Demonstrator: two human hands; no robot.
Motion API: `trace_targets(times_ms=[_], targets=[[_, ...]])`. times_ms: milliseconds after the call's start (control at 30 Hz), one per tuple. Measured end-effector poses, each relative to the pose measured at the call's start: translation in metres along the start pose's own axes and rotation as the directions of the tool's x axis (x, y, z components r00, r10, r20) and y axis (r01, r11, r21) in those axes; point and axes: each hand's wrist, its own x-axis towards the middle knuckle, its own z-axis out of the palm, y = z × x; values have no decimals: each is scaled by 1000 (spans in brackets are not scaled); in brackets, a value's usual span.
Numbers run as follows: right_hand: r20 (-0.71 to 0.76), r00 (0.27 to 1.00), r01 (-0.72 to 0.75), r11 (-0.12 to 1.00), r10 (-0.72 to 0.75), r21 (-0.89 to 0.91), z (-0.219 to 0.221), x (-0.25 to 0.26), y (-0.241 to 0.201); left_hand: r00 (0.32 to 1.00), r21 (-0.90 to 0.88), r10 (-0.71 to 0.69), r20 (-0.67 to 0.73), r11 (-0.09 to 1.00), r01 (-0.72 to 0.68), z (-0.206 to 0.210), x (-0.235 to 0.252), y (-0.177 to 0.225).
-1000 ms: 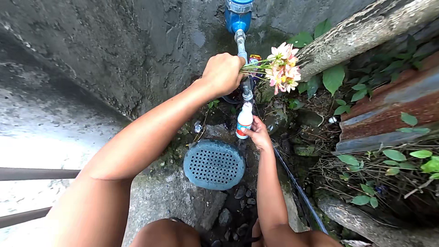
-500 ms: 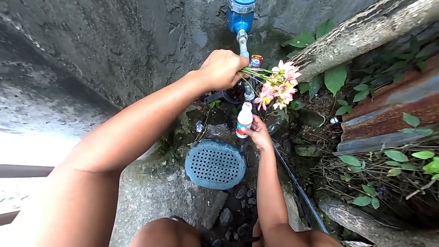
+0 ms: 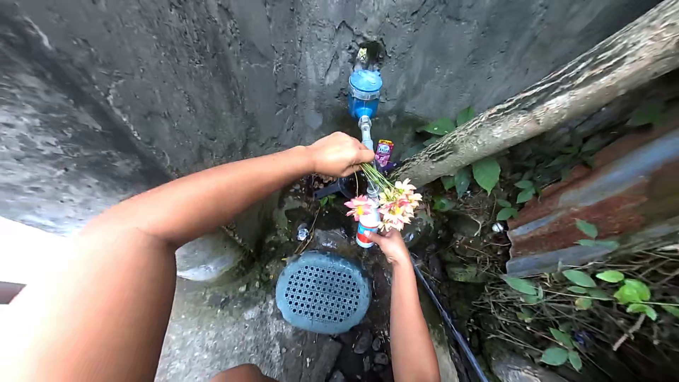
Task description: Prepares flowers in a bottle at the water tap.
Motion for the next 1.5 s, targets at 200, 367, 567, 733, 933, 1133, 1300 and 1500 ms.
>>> trace_targets(times_ms=[200, 367, 567, 733, 933, 1133, 1300, 1500], targets=[[44, 998, 49, 999, -49, 0, -5, -2, 3, 970, 22, -240, 39, 971, 239, -2, 2, 24], [57, 995, 85, 996, -84, -6, -5, -8, 1, 917, 42, -385, 105, 923, 383, -8, 7, 38], [55, 994, 93, 996, -92, -14, -6, -14, -2, 853, 19, -503, 140, 862, 506, -12, 13, 49], [46, 996, 75, 997, -73, -30, -8, -13, -3, 978, -6, -199, 60, 980, 199, -5, 1, 21], [10, 998, 60, 997, -60, -49, -7, -13, 5, 983, 90, 175, 55, 980, -180, -8, 5, -10], [42, 996, 73, 997, -73, 7, -10, -2, 9, 980, 63, 18, 196, 998, -30, -23, 9, -4], [78, 993, 88, 996, -90, 21, -13, -1, 12, 816, -9, -515, 262, 844, 536, -26, 18, 37], [77, 991, 107, 994, -108, 19, -16, -6, 14, 848, -72, -490, 203, 856, 512, -17, 12, 37]])
